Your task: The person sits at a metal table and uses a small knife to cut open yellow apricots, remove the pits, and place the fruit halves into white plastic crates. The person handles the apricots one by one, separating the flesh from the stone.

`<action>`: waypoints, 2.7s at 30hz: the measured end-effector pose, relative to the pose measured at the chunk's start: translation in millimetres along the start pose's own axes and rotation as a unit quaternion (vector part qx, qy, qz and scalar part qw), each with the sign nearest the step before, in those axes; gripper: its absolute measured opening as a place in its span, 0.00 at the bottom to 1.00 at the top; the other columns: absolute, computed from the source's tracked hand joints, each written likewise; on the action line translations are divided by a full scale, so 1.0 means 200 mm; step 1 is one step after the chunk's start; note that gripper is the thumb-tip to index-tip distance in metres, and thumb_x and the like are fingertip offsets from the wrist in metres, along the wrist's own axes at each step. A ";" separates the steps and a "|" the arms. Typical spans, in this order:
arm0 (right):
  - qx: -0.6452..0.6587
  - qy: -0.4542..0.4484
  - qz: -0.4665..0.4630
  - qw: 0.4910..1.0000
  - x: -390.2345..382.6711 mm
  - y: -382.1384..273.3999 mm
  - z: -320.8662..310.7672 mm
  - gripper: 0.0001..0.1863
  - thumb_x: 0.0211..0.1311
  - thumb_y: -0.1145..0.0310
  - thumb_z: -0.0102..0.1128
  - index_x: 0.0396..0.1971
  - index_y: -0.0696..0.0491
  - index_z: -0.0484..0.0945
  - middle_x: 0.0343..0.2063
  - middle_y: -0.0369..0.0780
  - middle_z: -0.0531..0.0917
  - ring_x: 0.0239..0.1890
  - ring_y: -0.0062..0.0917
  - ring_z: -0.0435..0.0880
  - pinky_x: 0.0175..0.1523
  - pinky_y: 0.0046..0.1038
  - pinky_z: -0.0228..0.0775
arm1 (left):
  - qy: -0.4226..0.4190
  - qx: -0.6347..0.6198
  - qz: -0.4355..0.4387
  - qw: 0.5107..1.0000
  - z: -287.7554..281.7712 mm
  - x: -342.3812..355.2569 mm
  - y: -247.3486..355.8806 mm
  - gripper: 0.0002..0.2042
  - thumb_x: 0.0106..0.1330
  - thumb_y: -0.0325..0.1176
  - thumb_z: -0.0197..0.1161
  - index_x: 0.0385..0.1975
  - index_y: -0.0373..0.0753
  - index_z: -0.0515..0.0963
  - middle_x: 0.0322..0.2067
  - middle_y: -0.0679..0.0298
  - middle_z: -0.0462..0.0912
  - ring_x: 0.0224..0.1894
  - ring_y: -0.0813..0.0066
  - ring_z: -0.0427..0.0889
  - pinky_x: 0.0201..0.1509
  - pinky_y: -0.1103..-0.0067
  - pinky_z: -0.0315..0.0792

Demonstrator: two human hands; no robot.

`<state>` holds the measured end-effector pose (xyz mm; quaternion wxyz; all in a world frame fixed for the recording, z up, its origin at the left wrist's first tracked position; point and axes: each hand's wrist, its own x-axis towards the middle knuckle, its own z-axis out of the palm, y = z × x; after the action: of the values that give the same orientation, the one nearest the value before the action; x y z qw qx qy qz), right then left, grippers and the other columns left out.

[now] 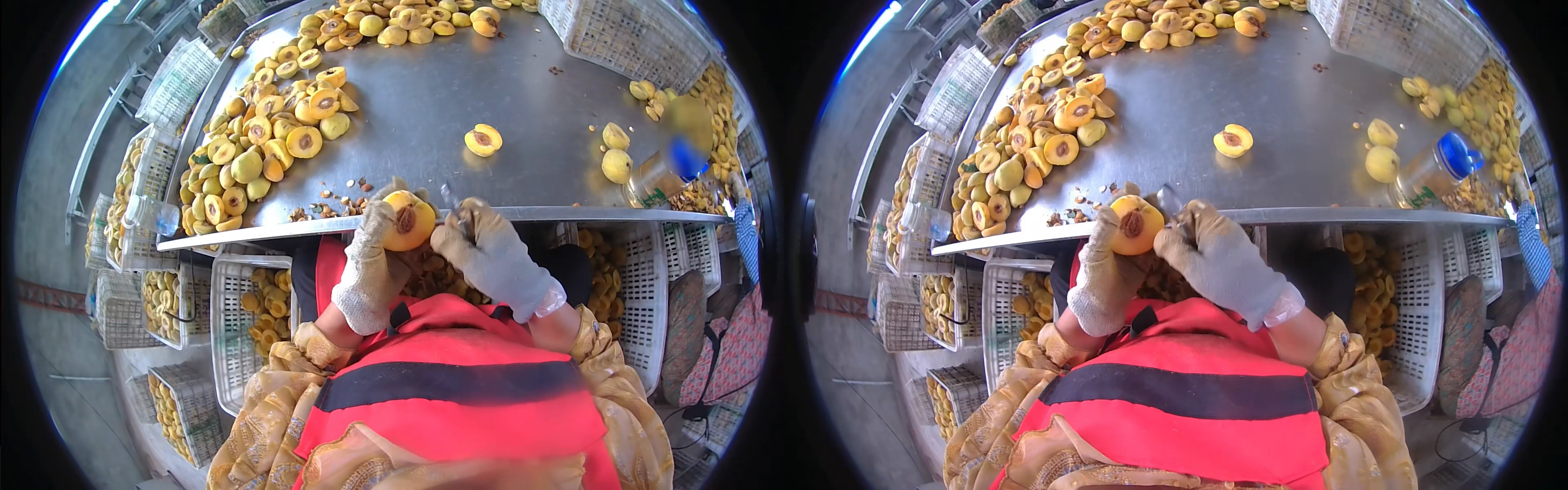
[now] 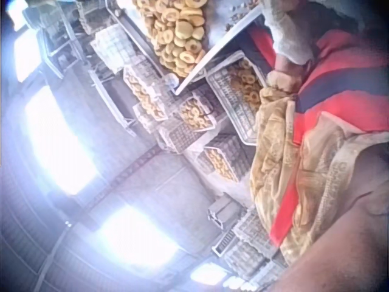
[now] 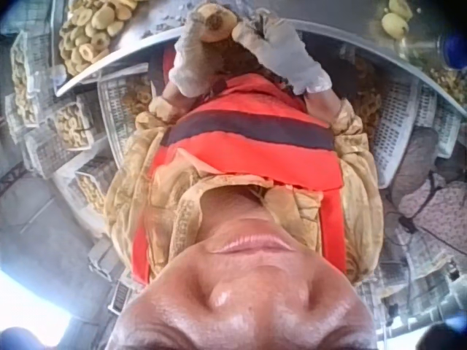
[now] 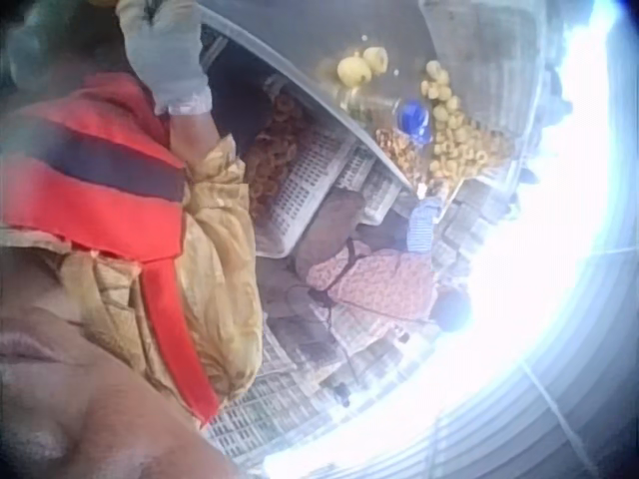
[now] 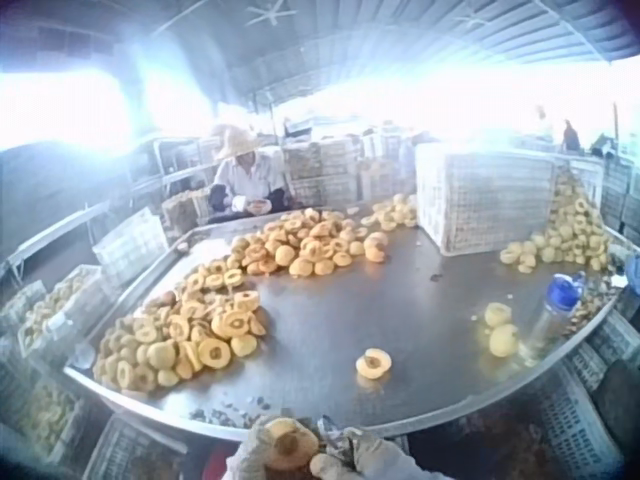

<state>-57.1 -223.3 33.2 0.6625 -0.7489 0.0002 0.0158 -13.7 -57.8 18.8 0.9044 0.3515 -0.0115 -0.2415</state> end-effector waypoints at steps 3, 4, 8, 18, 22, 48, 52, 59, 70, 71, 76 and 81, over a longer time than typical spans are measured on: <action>-0.046 -0.060 0.039 0.996 -0.01 0.04 0.03 0.16 0.62 0.60 0.58 0.33 0.59 0.70 0.22 0.42 0.77 0.27 0.26 0.76 0.36 0.30 0.69 | -0.025 0.012 0.043 0.999 -0.03 0.02 -0.01 0.28 0.65 0.51 0.59 0.60 0.43 0.64 0.54 0.59 0.71 0.56 0.65 0.72 0.62 0.68 0.67; -0.084 -0.072 0.066 0.992 -0.02 -0.04 0.03 0.18 0.63 0.58 0.57 0.37 0.61 0.71 0.25 0.46 0.80 0.30 0.32 0.80 0.38 0.33 0.69 | -0.007 0.028 0.057 0.998 -0.02 0.02 -0.01 0.29 0.65 0.51 0.59 0.60 0.41 0.63 0.56 0.59 0.70 0.57 0.66 0.71 0.62 0.69 0.67; -0.098 -0.064 0.020 0.993 0.00 0.04 0.04 0.18 0.64 0.59 0.55 0.39 0.61 0.71 0.25 0.47 0.80 0.31 0.34 0.81 0.39 0.33 0.70 | -0.031 0.130 0.110 0.985 -0.04 0.02 -0.03 0.31 0.65 0.49 0.60 0.62 0.38 0.62 0.58 0.58 0.68 0.60 0.67 0.69 0.64 0.70 0.63; -0.057 -0.137 0.205 0.968 -0.04 -0.16 0.07 0.15 0.64 0.61 0.50 0.42 0.59 0.69 0.21 0.46 0.79 0.16 0.32 0.79 0.18 0.35 0.70 | -0.014 0.267 0.173 0.948 -0.03 -0.01 -0.02 0.21 0.65 0.26 0.57 0.58 0.33 0.66 0.57 0.59 0.70 0.56 0.71 0.72 0.59 0.77 0.69; -0.028 -0.137 0.190 0.972 -0.07 -0.17 0.10 0.14 0.64 0.63 0.48 0.43 0.58 0.69 0.20 0.44 0.78 0.13 0.28 0.77 0.15 0.32 0.69 | 0.006 0.315 0.212 0.925 -0.03 0.04 -0.07 0.18 0.66 0.27 0.56 0.56 0.32 0.68 0.56 0.58 0.72 0.55 0.72 0.73 0.59 0.76 0.69; 0.205 -0.217 0.223 0.928 -0.12 -0.13 0.03 0.09 0.52 0.68 0.53 0.19 0.56 0.68 0.09 0.38 0.69 0.05 0.24 0.66 0.08 0.28 0.59 | -0.100 0.300 0.052 0.947 0.02 0.11 0.06 0.27 0.54 0.52 0.70 0.43 0.34 0.76 0.35 0.57 0.81 0.34 0.64 0.82 0.40 0.73 0.78; 0.285 -0.254 0.271 0.884 -0.11 -0.12 0.01 0.10 0.53 0.66 0.54 0.19 0.56 0.69 0.10 0.38 0.70 0.06 0.23 0.67 0.09 0.27 0.60 | -0.152 0.304 0.010 0.940 0.06 0.08 0.11 0.22 0.58 0.48 0.68 0.38 0.33 0.76 0.32 0.58 0.80 0.34 0.69 0.81 0.39 0.77 0.76; 0.220 -0.259 0.343 0.875 -0.15 -0.18 -0.05 0.14 0.57 0.60 0.52 0.18 0.51 0.67 0.10 0.35 0.67 0.06 0.20 0.65 0.08 0.25 0.55 | -0.193 0.459 -0.073 0.864 0.18 0.11 0.14 0.15 0.63 0.37 0.58 0.39 0.29 0.80 0.37 0.58 0.83 0.40 0.74 0.80 0.43 0.79 0.74; 0.247 -0.252 0.355 0.866 -0.10 -0.14 0.00 0.09 0.60 0.66 0.52 0.23 0.50 0.66 0.10 0.32 0.65 0.05 0.13 0.62 0.07 0.19 0.53 | -0.108 0.346 -0.115 0.925 0.03 0.14 0.03 0.20 0.62 0.45 0.63 0.40 0.30 0.78 0.37 0.55 0.83 0.41 0.68 0.81 0.47 0.73 0.76; 0.303 -0.265 0.353 0.845 -0.10 -0.10 -0.02 0.08 0.60 0.67 0.52 0.23 0.50 0.66 0.10 0.31 0.65 0.05 0.13 0.61 0.07 0.19 0.53 | -0.116 0.306 -0.092 0.940 0.00 0.13 0.01 0.20 0.63 0.45 0.63 0.41 0.30 0.78 0.38 0.54 0.82 0.41 0.66 0.82 0.47 0.72 0.76; 0.435 -0.340 0.290 0.782 -0.10 -0.02 -0.05 0.12 0.61 0.65 0.54 0.21 0.50 0.64 0.09 0.31 0.64 0.05 0.13 0.59 0.07 0.18 0.50 | -0.091 0.127 -0.082 0.984 0.04 0.12 -0.04 0.30 0.62 0.61 0.56 0.43 0.35 0.74 0.37 0.56 0.80 0.35 0.66 0.81 0.38 0.71 0.77; 0.309 -0.307 0.295 0.850 -0.10 -0.08 -0.08 0.11 0.55 0.69 0.54 0.18 0.52 0.63 0.07 0.34 0.65 0.04 0.15 0.61 0.07 0.19 0.52 | 0.070 0.185 -0.021 0.980 -0.18 -0.05 0.22 0.26 0.65 0.55 0.55 0.48 0.36 0.73 0.37 0.58 0.80 0.36 0.64 0.82 0.38 0.71 0.78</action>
<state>-75.7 -238.1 51.9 0.7902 -0.4271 0.0228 0.4389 3.9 -2.4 22.1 0.8172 0.5287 0.0149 -0.2290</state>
